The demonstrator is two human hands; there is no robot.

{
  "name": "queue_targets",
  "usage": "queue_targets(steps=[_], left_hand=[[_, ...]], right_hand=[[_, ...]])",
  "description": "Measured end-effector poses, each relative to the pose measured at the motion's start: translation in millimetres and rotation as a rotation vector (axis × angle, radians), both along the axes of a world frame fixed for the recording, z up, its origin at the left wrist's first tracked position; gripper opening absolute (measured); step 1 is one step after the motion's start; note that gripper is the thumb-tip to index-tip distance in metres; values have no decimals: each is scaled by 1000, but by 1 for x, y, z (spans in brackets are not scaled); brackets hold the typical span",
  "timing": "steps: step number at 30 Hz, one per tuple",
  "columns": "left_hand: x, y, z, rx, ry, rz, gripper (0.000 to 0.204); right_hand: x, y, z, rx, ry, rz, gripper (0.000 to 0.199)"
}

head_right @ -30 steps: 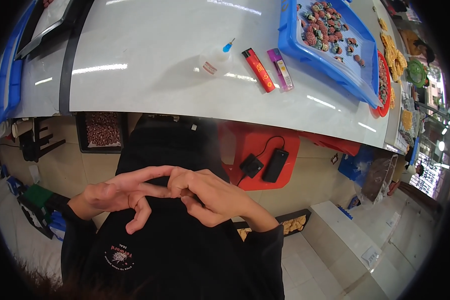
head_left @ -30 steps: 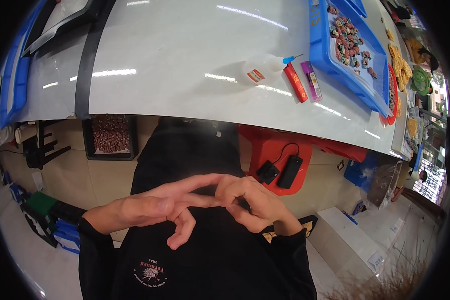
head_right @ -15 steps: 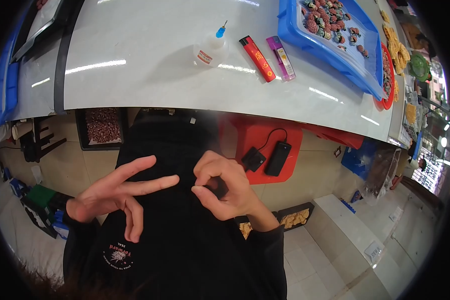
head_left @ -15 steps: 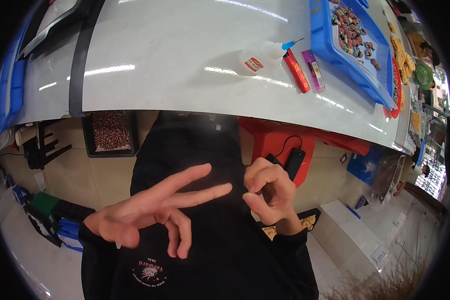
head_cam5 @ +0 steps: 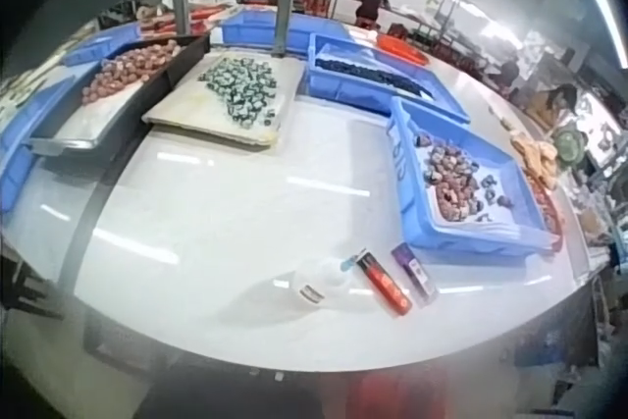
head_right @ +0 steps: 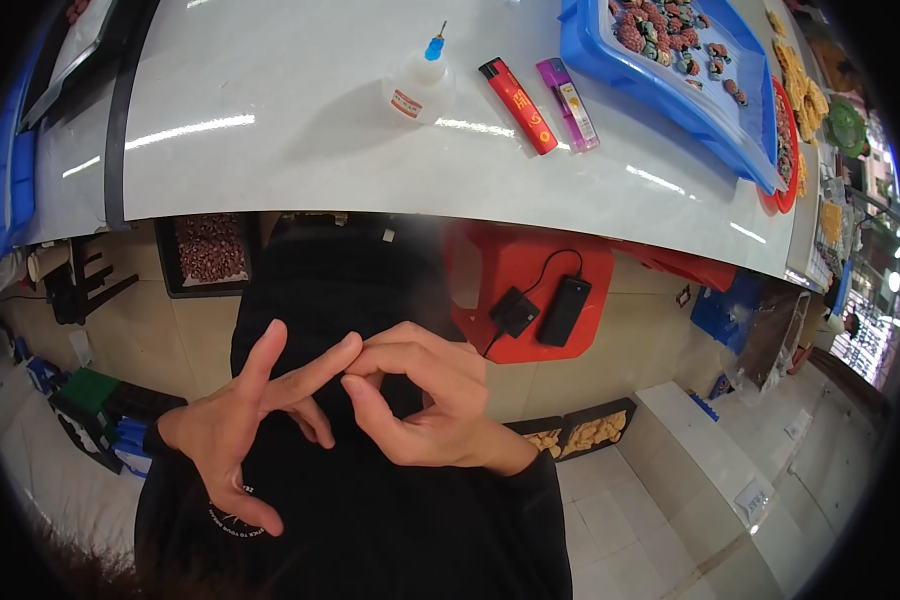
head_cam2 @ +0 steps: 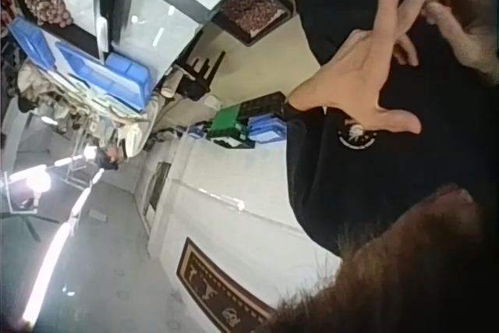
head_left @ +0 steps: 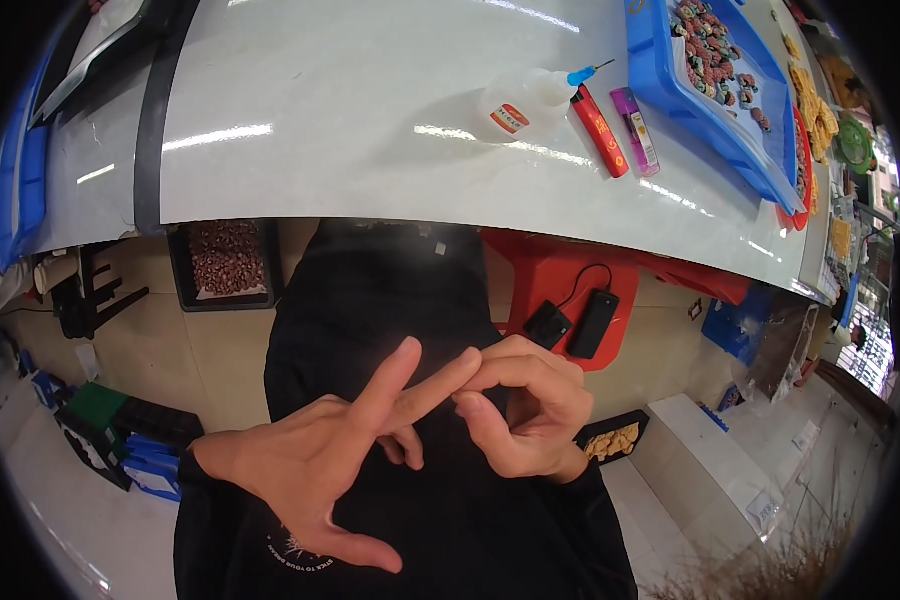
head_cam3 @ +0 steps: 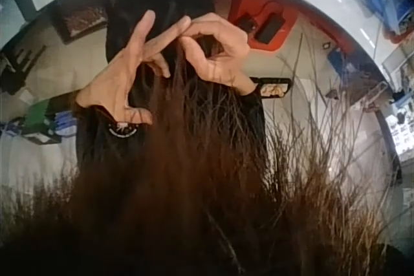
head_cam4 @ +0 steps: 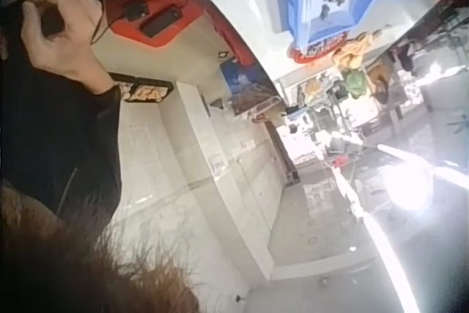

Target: The person assembles small figurines by taking figure parts from trays, applying glue from a bottle onto the pieces, joining the components together by hand, and placing the assembled figures into a tray.

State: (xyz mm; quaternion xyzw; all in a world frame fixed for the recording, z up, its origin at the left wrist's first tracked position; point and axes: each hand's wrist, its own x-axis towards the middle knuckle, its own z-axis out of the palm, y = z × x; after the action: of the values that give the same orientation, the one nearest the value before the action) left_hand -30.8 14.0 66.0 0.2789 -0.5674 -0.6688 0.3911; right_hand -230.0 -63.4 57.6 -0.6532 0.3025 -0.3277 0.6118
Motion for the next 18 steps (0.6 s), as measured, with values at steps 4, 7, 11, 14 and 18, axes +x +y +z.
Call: queue_targets(steps=[4,7,11,14,18], left_hand=[[-10,5,3,-115,-160,137,124],[-15,2,0,-282,-398,246,121],[-21,3,-7,-307,-445,240,132],[-21,1,-15,-314,-456,253,132],[-24,-1,-6,-386,-537,291,129]], right_hand=[[5,2,6,-90,96,-52,18],[10,3,5,-160,172,-102,20],[12,2,3,-194,222,-150,21],[13,-1,-4,-233,247,-142,21],[15,-6,9,-287,262,-137,20]])
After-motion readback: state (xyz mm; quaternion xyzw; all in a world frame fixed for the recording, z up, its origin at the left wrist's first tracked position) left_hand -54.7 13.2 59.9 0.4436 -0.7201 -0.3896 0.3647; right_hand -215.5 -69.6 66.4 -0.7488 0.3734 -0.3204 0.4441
